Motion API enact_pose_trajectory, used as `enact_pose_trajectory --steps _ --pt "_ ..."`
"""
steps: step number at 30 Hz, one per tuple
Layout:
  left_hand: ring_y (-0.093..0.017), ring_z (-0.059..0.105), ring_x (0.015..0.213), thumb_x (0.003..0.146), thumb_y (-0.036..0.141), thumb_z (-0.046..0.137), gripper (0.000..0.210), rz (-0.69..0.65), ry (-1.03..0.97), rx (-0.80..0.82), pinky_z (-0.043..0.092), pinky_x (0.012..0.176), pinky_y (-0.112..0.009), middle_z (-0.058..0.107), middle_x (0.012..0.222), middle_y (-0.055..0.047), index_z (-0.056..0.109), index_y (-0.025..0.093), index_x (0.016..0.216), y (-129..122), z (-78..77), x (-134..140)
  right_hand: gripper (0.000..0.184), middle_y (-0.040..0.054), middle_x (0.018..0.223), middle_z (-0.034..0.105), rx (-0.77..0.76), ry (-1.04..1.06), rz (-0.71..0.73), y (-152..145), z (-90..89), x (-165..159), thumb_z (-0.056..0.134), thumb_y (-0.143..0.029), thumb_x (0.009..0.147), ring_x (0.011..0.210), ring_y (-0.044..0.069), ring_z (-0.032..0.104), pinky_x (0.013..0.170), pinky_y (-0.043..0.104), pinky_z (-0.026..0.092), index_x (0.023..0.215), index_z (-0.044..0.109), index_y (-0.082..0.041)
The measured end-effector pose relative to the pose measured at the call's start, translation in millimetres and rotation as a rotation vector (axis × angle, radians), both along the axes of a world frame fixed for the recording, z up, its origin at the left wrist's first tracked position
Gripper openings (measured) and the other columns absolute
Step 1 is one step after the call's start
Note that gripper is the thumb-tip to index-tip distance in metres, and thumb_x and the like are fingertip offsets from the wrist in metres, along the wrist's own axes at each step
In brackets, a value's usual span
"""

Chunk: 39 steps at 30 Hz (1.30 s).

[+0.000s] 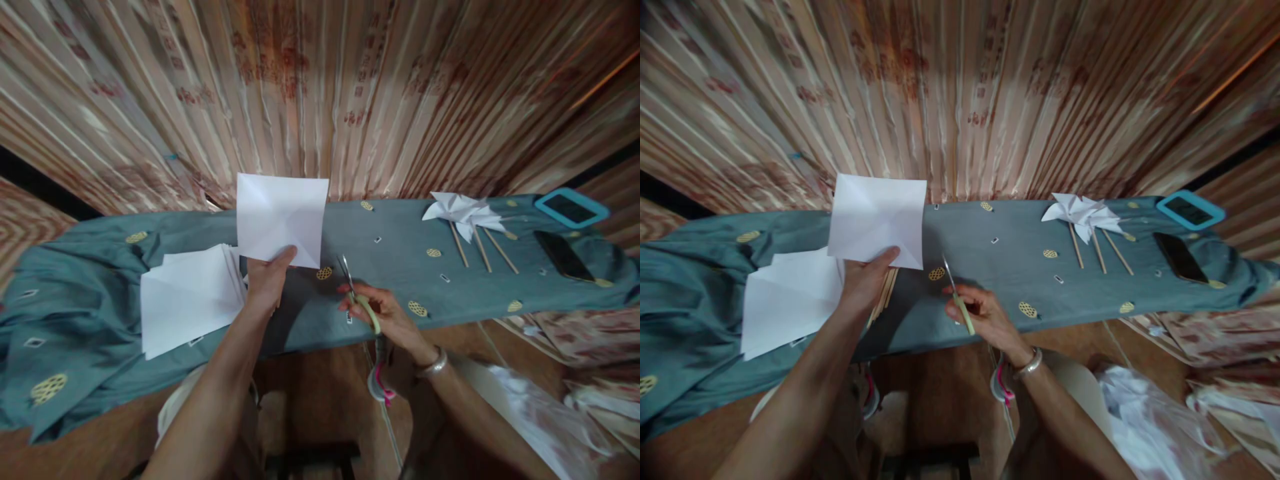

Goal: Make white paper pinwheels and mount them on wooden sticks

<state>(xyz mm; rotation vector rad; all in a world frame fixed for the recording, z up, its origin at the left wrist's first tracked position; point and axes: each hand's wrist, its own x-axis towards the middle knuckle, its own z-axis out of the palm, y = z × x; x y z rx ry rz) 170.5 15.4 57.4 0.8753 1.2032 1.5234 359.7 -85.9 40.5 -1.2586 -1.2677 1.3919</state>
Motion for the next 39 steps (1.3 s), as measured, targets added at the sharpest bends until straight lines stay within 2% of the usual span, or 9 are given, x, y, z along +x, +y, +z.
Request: enact_pose_trajectory --steps 3,6,11,19,29,39 --pt "-0.019 0.066 0.071 0.052 0.025 0.078 0.042 -0.033 -0.030 0.006 0.055 0.067 -0.031 0.071 0.082 -0.005 0.066 0.015 0.091 1 0.0 0 0.042 0.0010 0.080 0.066 -0.027 -0.031 0.137 -8 -4.3 -6 0.075 -0.044 0.075 0.065 0.010 0.054 0.059 0.023 0.044 0.109 0.069 -0.020" --pt "-0.020 0.066 0.073 0.052 0.024 0.078 0.043 -0.074 -0.013 0.015 0.055 0.069 -0.031 0.071 0.082 -0.005 0.066 0.014 0.093 -2 -5.4 3 0.041 0.0011 0.081 0.065 -0.030 -0.042 0.171 -9 -5.4 -8 0.074 -0.043 0.077 0.069 0.011 0.055 0.062 0.023 0.046 0.111 0.068 -0.020" --pt "-0.021 0.066 0.078 0.053 0.022 0.077 0.042 -0.154 0.024 0.033 0.053 0.072 -0.031 0.070 0.078 -0.003 0.065 0.014 0.092 -5 -11.8 8 0.043 0.0009 0.080 0.064 -0.041 -0.027 0.171 -4 -4.5 -5 0.072 -0.048 0.077 0.069 0.011 0.052 0.063 0.024 0.045 0.109 0.069 -0.020" --pt "-0.019 0.064 0.074 0.050 0.022 0.078 0.036 -0.145 0.008 -0.017 0.050 0.069 -0.029 0.069 0.077 -0.001 0.064 0.016 0.083 -8 -10.3 12 0.041 0.0003 0.076 0.064 -0.042 0.002 0.129 -2 -6.5 -8 0.072 -0.049 0.077 0.066 0.011 0.049 0.057 0.023 0.041 0.107 0.072 -0.021" --pt "-0.015 0.061 0.067 0.053 0.020 0.077 0.028 -0.187 -0.016 0.016 0.049 0.065 -0.026 0.067 0.073 0.001 0.062 0.017 0.076 -10 -11.2 14 0.040 0.0001 0.073 0.063 -0.045 0.022 0.115 -1 -8.4 -8 0.073 -0.048 0.076 0.062 0.011 0.047 0.054 0.023 0.038 0.105 0.073 -0.020" --pt "-0.018 0.064 0.070 0.052 0.021 0.078 0.031 -0.188 0.020 -0.022 0.051 0.066 -0.028 0.069 0.075 -0.001 0.063 0.018 0.079 -10 -14.8 13 0.040 0.0000 0.074 0.064 -0.040 0.010 0.116 -1 -8.2 -7 0.072 -0.047 0.077 0.063 0.011 0.048 0.054 0.023 0.039 0.107 0.073 -0.021"
